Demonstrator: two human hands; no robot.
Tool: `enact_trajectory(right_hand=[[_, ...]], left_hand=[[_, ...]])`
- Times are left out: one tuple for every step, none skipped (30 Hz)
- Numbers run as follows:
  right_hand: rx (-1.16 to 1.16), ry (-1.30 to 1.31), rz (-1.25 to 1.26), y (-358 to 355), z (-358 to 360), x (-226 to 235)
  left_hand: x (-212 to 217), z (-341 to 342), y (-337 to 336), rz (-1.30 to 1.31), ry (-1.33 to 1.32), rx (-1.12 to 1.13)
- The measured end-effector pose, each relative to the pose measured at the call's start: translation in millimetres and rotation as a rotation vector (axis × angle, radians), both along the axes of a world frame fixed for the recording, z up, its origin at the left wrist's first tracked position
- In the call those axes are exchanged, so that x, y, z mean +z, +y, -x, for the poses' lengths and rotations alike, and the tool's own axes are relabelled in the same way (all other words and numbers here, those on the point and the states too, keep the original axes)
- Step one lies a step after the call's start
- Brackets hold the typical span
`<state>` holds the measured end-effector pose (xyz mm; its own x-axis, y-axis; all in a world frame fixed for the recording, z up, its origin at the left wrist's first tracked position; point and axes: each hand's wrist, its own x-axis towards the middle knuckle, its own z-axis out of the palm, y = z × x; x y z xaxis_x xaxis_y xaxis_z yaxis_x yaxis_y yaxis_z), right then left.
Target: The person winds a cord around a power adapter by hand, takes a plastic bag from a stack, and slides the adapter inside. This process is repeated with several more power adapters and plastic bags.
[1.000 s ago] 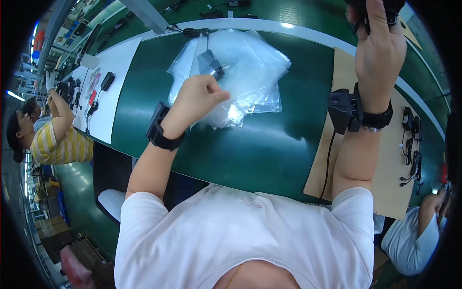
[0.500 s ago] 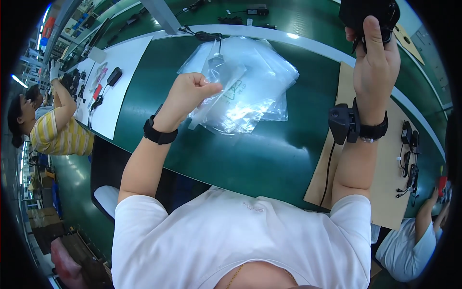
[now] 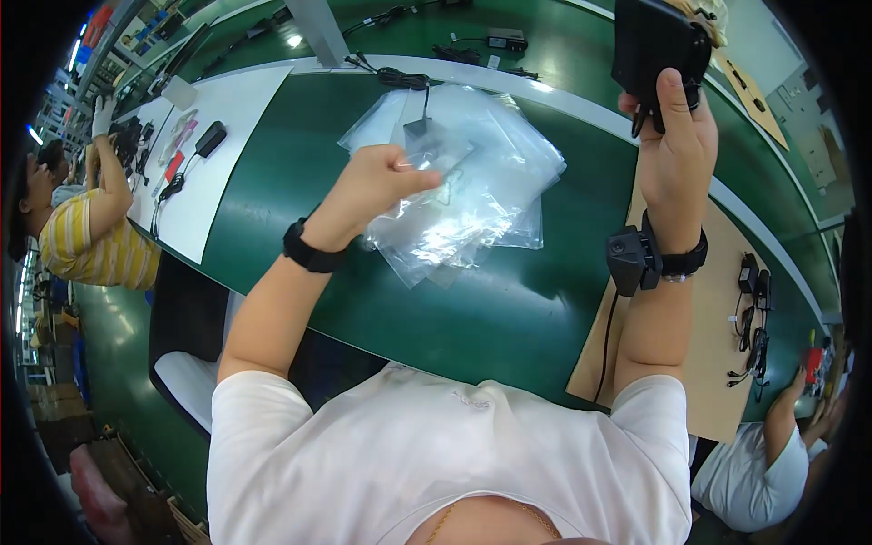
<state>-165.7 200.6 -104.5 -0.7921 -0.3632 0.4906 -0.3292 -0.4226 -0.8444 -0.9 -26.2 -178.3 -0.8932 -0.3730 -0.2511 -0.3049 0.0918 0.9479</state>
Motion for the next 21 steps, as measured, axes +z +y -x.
enact_trajectory(right_hand=[[0.001,0.0,-0.003,-3,-1,-1],[0.226,-0.187,0.035,-7,0,-4],[0.45,-0.379,0.073,-10,0,-10],[0.599,-0.549,0.043,-17,-5,-17],[0.652,-0.605,0.067,-24,-16,-23],[0.707,-0.66,0.092,-32,-28,-29],[0.646,-0.632,0.032,-34,-33,-34],[0.584,-0.604,-0.029,-36,-36,-39],[0.528,-0.656,-0.041,-36,-39,-42],[0.509,-0.656,-0.042,-36,-37,-48],[0.473,-0.673,-0.03,-37,-34,-56],[0.441,-0.689,-0.02,-37,-31,-65],[0.323,-0.564,-0.106,-33,-28,-72],[0.202,-0.342,-0.304,-24,-19,-74],[0.167,-0.29,-0.284,-21,-17,-74],[0.133,-0.238,-0.263,-18,-14,-74],[0.039,-0.022,-0.499,-9,-12,-73],[0.046,-0.018,-0.504,-8,-18,-68],[-0.027,0.258,-0.618,-7,-29,-59],[-0.101,0.538,-0.722,-6,-39,-51],[-0.172,0.688,-0.885,-5,-47,-47]], left_hand=[[-1,6,5,0.181,0.031,0.019],[-1,13,12,0.362,0.062,0.036],[5,19,22,0.413,0.098,0.033],[5,24,31,0.406,0.099,0.021],[4,30,39,0.457,0.127,0.0],[5,33,46,0.509,0.157,-0.017],[8,36,52,0.47,0.159,-0.017],[3,38,56,0.464,0.164,-0.034],[-3,40,61,0.369,0.29,-0.042],[-7,42,65,0.271,0.412,-0.048],[-11,40,67,0.326,0.448,-0.072],[-9,42,66,0.317,0.453,-0.082],[-5,42,63,0.306,0.399,-0.007],[-3,43,57,0.295,0.345,0.068],[-1,44,47,0.215,0.349,0.076],[0,47,43,0.212,0.356,0.082],[1,49,40,0.255,0.361,0.074],[1,51,38,0.297,0.36,0.067],[6,53,38,0.241,0.281,0.072],[7,55,38,0.24,0.281,0.083],[8,59,39,0.173,0.372,0.095]])
